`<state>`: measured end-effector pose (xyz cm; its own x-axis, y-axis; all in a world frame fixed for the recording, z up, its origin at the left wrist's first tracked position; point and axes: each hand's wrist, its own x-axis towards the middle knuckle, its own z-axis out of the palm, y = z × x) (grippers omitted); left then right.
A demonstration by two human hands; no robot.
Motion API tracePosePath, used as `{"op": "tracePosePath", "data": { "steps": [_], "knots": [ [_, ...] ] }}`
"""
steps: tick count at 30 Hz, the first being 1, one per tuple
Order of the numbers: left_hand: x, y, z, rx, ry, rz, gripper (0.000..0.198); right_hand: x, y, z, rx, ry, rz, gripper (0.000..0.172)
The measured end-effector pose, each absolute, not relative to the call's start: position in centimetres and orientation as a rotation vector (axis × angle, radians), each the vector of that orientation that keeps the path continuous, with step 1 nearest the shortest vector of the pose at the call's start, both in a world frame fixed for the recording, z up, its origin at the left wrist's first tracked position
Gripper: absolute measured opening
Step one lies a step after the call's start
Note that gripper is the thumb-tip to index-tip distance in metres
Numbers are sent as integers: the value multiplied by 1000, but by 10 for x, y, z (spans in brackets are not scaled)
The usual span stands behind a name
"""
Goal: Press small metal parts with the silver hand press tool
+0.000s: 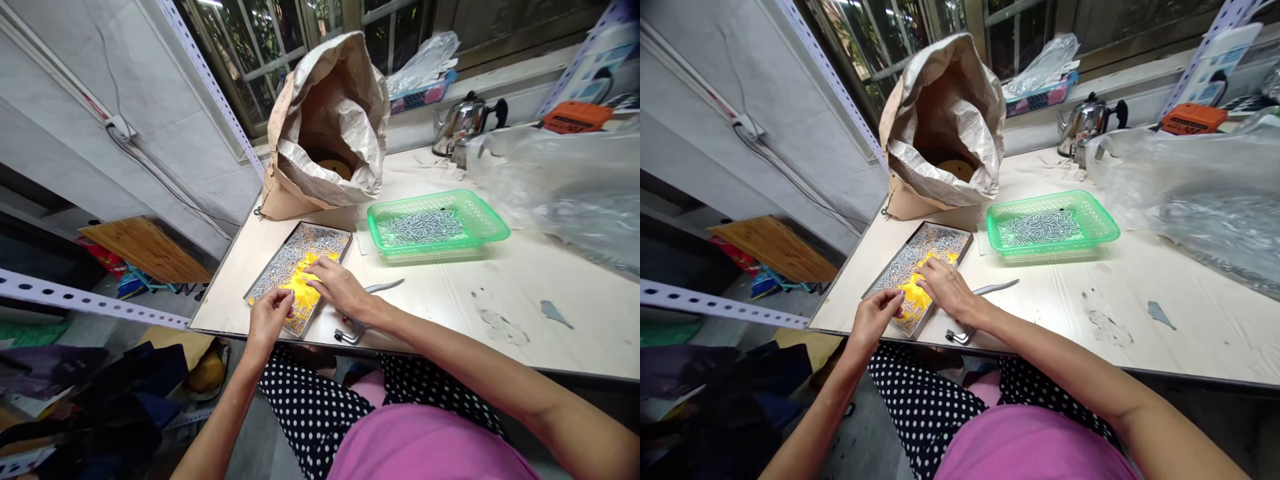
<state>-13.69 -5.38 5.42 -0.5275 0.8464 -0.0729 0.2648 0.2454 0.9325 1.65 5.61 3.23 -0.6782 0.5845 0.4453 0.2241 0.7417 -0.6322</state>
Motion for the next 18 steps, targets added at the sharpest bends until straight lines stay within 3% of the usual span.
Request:
{"op": "tracePosePath", "data": {
  "steps": [11,18],
  "knots": [
    [-79,-42,13,977,1787,754,21,150,0,-31,-971,-2600,446,10],
    [-75,-32,11,879,1752,595,28,156,2,-39,-993,-2543,431,8]
  ]
}}
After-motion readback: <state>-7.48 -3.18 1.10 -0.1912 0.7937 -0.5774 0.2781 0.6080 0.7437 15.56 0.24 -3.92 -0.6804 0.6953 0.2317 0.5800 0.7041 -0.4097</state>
